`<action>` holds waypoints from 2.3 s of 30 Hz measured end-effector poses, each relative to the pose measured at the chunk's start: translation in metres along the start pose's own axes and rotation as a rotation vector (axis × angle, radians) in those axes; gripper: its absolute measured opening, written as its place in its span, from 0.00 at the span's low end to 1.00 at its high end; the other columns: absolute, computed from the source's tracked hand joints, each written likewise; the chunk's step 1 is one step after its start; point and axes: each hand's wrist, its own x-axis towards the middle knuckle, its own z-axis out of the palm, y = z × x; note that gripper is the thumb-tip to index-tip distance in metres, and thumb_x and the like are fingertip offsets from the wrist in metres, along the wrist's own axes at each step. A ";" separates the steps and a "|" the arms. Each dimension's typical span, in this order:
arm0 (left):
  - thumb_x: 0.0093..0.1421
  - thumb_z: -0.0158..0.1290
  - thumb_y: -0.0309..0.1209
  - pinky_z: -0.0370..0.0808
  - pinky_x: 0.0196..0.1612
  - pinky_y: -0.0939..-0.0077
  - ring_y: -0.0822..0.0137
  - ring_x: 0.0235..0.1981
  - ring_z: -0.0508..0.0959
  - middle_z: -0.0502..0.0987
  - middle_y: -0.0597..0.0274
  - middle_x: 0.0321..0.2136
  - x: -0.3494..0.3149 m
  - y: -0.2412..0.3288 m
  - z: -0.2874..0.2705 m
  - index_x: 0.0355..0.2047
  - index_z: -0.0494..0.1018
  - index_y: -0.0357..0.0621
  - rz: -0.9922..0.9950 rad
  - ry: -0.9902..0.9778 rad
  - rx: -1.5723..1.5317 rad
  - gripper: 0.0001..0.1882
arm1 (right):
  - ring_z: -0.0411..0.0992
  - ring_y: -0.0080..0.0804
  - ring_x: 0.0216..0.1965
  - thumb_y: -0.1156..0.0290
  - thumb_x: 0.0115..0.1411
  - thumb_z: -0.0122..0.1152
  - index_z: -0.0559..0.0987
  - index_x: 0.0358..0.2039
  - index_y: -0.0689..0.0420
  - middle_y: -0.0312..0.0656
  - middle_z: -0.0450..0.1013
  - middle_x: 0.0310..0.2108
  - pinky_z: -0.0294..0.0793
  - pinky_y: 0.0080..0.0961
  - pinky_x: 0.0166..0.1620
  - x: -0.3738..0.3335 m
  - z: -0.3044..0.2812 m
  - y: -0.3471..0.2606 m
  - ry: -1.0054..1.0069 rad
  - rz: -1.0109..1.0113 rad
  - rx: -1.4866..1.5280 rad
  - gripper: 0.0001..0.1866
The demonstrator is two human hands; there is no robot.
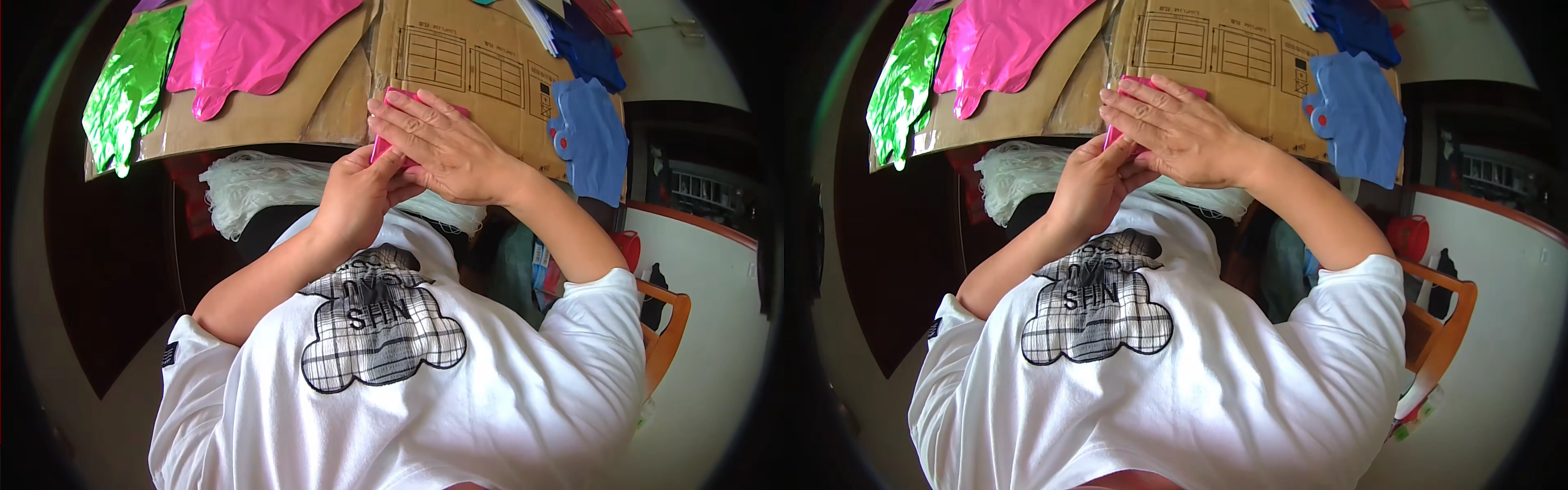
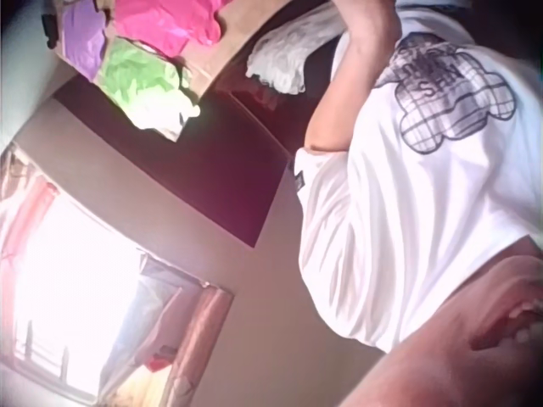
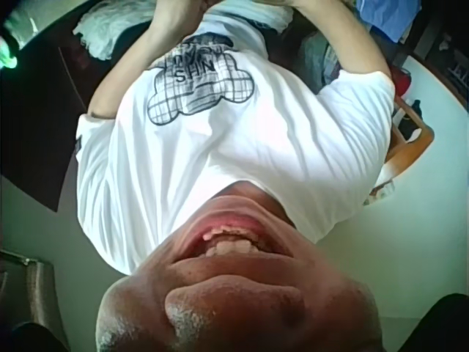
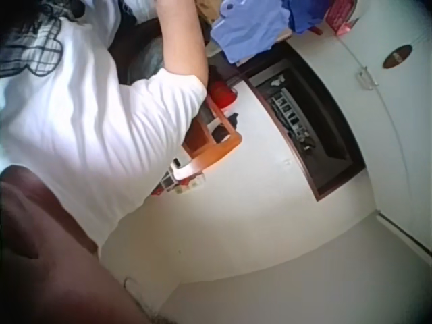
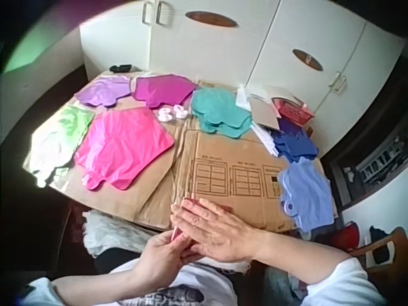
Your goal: Folding colorful foil balloons and placing them into plastic packaging sleeves with cardboard backings.
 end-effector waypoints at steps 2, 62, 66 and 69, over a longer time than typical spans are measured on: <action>0.70 0.43 0.33 0.76 0.51 0.67 0.68 0.41 0.79 0.77 0.59 0.41 0.000 0.000 0.000 0.46 0.70 0.36 -0.005 0.008 0.002 0.13 | 0.45 0.38 0.71 0.64 0.58 0.58 0.57 0.67 0.55 0.41 0.48 0.70 0.41 0.43 0.70 0.000 0.003 0.002 -0.018 0.004 -0.003 0.37; 0.61 0.53 0.33 0.76 0.43 0.62 0.53 0.41 0.78 0.76 0.54 0.40 0.342 0.136 0.179 0.44 0.76 0.41 1.074 -0.565 1.993 0.13 | 0.74 0.27 0.44 0.77 0.56 0.64 0.78 0.45 0.62 0.39 0.77 0.42 0.70 0.26 0.52 -0.140 -0.148 0.145 1.292 0.798 1.157 0.15; 0.58 0.50 0.28 0.77 0.42 0.62 0.53 0.40 0.78 0.75 0.54 0.37 0.368 0.124 0.186 0.37 0.76 0.41 1.015 -0.562 2.355 0.09 | 0.74 0.28 0.45 0.77 0.57 0.63 0.78 0.45 0.62 0.40 0.77 0.42 0.69 0.27 0.54 -0.154 -0.145 0.145 1.319 0.815 1.151 0.15; 0.55 0.50 0.26 0.77 0.40 0.63 0.53 0.38 0.79 0.77 0.52 0.33 0.372 0.120 0.186 0.31 0.76 0.41 1.030 -0.486 2.347 0.06 | 0.74 0.28 0.45 0.77 0.57 0.63 0.78 0.46 0.63 0.40 0.77 0.42 0.69 0.27 0.54 -0.161 -0.139 0.147 1.314 0.835 1.158 0.15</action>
